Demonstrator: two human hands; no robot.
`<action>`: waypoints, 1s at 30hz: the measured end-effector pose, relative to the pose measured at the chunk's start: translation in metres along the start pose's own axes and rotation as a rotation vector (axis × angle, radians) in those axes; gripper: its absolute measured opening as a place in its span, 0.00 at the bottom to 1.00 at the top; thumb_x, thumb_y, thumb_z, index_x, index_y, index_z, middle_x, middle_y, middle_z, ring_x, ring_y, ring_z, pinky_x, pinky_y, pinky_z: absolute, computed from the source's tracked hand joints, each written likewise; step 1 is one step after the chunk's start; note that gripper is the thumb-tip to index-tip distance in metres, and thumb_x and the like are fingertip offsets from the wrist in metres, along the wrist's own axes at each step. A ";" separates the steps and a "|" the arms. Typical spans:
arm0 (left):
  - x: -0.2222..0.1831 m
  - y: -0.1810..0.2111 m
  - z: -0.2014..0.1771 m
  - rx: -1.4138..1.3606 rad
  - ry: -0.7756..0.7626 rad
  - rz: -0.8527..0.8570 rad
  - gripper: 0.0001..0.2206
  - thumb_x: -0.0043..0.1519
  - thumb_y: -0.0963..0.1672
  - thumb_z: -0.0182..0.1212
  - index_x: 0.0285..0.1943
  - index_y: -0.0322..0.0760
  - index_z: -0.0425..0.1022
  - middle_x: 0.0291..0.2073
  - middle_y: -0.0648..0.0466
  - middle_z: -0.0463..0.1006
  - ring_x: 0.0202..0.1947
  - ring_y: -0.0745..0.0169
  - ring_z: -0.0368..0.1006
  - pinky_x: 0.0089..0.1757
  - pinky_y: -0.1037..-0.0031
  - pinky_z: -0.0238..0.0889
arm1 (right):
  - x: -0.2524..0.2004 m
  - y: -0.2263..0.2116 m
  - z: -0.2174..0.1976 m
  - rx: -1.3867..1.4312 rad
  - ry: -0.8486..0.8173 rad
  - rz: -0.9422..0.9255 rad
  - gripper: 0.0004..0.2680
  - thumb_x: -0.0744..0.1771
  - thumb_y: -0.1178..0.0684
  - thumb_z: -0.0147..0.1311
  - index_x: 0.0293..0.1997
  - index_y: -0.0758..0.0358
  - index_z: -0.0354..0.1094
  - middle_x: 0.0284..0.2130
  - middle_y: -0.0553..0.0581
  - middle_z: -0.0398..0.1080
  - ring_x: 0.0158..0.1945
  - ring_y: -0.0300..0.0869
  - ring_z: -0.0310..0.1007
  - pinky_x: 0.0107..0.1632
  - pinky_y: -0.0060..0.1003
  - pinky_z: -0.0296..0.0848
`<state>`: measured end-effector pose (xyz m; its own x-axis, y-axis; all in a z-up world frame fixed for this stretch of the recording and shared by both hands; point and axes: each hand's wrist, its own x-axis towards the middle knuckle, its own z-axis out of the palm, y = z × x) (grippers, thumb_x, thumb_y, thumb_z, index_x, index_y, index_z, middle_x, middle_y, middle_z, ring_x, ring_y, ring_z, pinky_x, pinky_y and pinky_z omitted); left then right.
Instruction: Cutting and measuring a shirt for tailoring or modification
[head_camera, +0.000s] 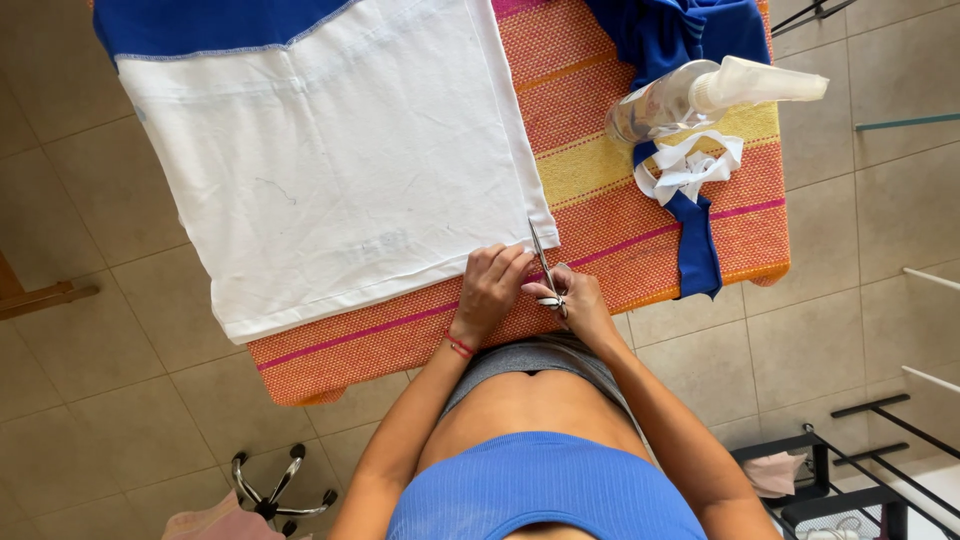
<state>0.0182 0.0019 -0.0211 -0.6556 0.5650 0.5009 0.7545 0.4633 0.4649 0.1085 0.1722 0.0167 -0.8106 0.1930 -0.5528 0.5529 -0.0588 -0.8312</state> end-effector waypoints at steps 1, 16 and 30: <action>-0.010 0.001 0.004 0.001 0.002 0.000 0.07 0.70 0.45 0.67 0.55 0.48 0.83 0.50 0.58 0.82 0.50 0.57 0.77 0.52 0.64 0.69 | -0.001 0.001 -0.001 -0.001 -0.001 -0.002 0.11 0.67 0.52 0.71 0.31 0.68 0.72 0.11 0.55 0.61 0.07 0.39 0.62 0.10 0.29 0.55; 0.001 0.029 -0.010 0.112 -0.345 0.051 0.28 0.72 0.51 0.50 0.84 0.54 0.60 0.83 0.57 0.58 0.85 0.49 0.45 0.77 0.40 0.31 | 0.004 -0.011 -0.002 -0.101 -0.015 0.009 0.12 0.66 0.49 0.71 0.31 0.67 0.74 0.10 0.55 0.64 0.07 0.40 0.65 0.10 0.31 0.59; -0.005 0.026 -0.008 0.044 -0.313 0.081 0.32 0.70 0.56 0.54 0.81 0.40 0.64 0.79 0.50 0.65 0.84 0.48 0.48 0.79 0.44 0.35 | 0.016 -0.001 0.000 -0.135 0.026 0.016 0.12 0.66 0.50 0.72 0.30 0.66 0.74 0.10 0.56 0.65 0.09 0.39 0.65 0.12 0.30 0.59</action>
<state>0.0412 0.0055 -0.0056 -0.5571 0.7808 0.2829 0.8089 0.4331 0.3977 0.0953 0.1752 0.0088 -0.7975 0.2185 -0.5624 0.5877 0.0703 -0.8060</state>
